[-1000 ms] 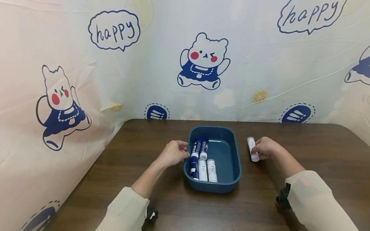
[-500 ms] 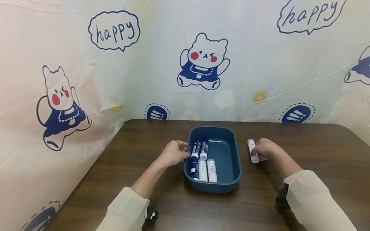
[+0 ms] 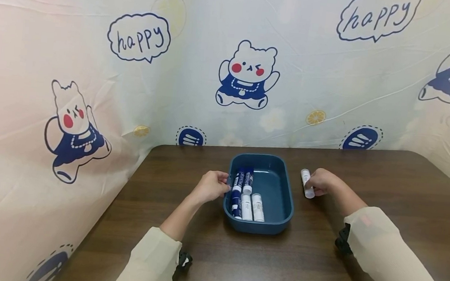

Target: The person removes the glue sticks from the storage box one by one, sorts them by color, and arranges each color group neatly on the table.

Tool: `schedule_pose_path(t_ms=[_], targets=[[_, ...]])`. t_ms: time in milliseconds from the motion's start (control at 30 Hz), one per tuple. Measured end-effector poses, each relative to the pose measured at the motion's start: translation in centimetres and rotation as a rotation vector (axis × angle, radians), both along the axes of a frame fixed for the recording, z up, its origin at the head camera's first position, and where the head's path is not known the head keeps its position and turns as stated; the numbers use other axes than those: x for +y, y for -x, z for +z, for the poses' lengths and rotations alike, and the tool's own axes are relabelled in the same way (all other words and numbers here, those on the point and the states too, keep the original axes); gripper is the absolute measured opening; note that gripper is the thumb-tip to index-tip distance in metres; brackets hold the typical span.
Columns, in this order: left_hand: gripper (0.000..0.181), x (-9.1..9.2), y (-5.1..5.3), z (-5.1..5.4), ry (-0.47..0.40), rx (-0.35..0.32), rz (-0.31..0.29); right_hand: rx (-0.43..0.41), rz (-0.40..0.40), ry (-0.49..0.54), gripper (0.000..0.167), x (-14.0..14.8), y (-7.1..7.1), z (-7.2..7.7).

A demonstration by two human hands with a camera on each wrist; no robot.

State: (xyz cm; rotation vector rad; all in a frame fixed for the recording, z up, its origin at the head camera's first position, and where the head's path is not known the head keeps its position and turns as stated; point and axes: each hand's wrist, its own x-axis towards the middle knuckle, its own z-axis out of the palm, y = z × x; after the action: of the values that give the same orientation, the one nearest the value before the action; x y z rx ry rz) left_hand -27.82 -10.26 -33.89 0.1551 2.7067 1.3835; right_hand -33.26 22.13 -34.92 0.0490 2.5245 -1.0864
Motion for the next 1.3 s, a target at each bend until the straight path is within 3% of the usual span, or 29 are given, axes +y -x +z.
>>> schedule_pose_path(t_ms=[400, 1300], targets=[[0.038, 0.16, -0.06, 0.15, 0.011, -0.001, 0.005, -0.002, -0.004, 0.032, 0.040, 0.06, -0.43, 0.01], [0.039, 0.04, -0.10, 0.08, 0.006, -0.001, -0.005, -0.022, -0.013, 0.076, 0.035, 0.08, -0.41, -0.07]])
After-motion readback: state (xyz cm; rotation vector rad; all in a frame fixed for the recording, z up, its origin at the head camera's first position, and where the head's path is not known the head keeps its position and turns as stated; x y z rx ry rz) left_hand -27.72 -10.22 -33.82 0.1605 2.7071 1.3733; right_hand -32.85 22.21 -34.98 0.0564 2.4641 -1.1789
